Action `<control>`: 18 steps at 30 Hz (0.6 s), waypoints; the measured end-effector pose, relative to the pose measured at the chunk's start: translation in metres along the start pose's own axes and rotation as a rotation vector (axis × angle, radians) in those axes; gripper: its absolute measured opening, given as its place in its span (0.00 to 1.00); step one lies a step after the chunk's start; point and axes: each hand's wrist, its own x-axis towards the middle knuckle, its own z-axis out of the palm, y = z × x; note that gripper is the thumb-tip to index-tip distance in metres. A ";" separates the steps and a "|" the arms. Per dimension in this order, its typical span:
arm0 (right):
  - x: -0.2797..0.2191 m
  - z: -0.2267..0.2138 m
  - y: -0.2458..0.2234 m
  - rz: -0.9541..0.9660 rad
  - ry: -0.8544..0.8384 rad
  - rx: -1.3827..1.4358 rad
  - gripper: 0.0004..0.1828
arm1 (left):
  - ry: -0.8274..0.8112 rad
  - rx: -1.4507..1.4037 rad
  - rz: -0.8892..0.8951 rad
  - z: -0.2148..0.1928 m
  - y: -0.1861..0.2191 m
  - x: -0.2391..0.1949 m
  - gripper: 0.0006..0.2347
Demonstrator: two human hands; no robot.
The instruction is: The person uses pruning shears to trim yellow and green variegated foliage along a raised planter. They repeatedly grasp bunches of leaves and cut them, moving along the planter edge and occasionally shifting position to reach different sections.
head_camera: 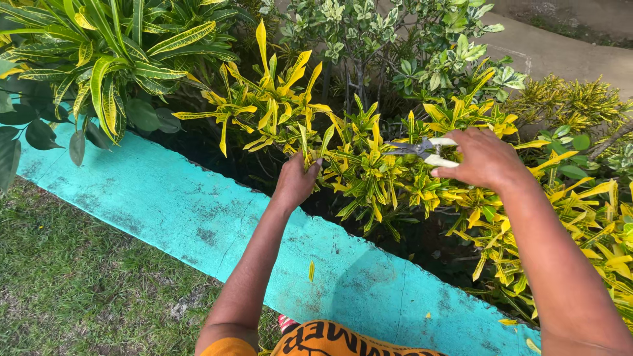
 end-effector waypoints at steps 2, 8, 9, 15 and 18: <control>0.016 0.002 0.000 0.010 -0.045 0.006 0.53 | -0.082 -0.035 -0.171 0.011 0.003 0.007 0.15; 0.034 0.005 -0.026 -0.125 -0.064 -0.032 0.49 | -0.123 -0.164 -0.008 0.043 0.026 0.027 0.23; 0.033 0.004 -0.032 -0.119 -0.088 -0.060 0.48 | -0.119 -0.157 0.052 0.047 0.031 0.030 0.24; 0.019 -0.002 -0.058 -0.114 -0.169 -0.160 0.37 | -0.277 0.003 0.013 0.053 0.050 0.040 0.21; 0.010 0.001 -0.060 -0.072 -0.204 -0.176 0.29 | -0.265 -0.099 -0.024 0.048 0.050 0.044 0.19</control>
